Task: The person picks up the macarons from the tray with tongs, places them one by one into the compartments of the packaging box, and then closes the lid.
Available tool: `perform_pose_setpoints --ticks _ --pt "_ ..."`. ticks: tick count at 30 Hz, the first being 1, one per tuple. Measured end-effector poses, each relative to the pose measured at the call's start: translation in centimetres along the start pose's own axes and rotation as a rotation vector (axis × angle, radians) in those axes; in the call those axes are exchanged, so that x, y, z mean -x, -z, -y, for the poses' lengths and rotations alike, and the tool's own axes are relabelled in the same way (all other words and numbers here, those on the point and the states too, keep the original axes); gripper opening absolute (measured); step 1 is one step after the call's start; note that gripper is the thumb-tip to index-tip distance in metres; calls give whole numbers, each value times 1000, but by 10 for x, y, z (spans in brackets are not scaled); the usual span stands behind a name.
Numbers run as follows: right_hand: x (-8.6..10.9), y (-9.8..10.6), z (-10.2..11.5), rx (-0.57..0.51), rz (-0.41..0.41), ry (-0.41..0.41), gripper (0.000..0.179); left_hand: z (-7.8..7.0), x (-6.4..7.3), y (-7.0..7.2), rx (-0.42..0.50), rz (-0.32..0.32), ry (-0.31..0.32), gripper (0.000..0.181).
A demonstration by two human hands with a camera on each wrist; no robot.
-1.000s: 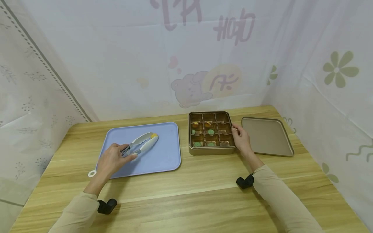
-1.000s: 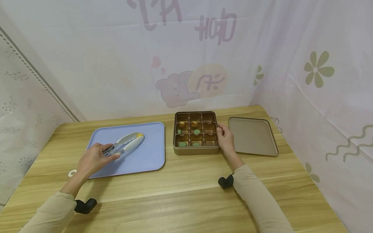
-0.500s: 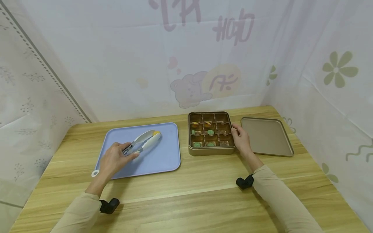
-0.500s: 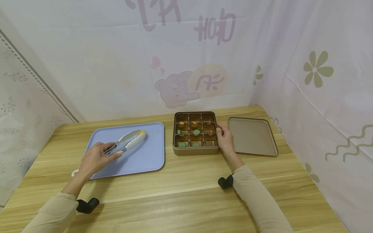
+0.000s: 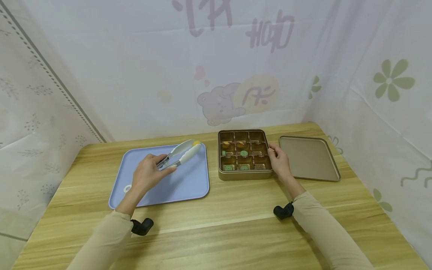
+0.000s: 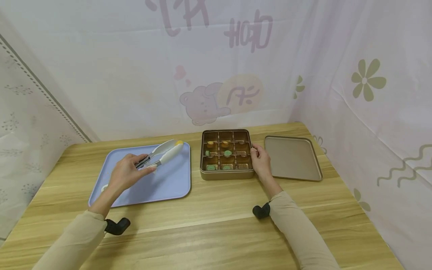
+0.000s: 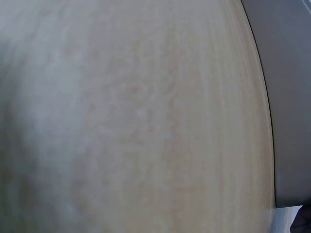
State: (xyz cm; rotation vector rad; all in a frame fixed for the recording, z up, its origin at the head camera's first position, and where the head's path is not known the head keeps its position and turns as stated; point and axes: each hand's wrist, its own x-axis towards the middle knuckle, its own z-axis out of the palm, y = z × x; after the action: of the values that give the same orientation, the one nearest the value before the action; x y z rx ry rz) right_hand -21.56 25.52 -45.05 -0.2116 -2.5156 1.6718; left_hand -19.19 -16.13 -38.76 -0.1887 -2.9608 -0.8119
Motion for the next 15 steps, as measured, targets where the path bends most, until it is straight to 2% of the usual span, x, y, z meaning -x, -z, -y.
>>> perform_pose_setpoints --ticks 15 --pt "-1 -1 -1 17 -10 -16 44 -56 -31 -23 46 19 -66 63"
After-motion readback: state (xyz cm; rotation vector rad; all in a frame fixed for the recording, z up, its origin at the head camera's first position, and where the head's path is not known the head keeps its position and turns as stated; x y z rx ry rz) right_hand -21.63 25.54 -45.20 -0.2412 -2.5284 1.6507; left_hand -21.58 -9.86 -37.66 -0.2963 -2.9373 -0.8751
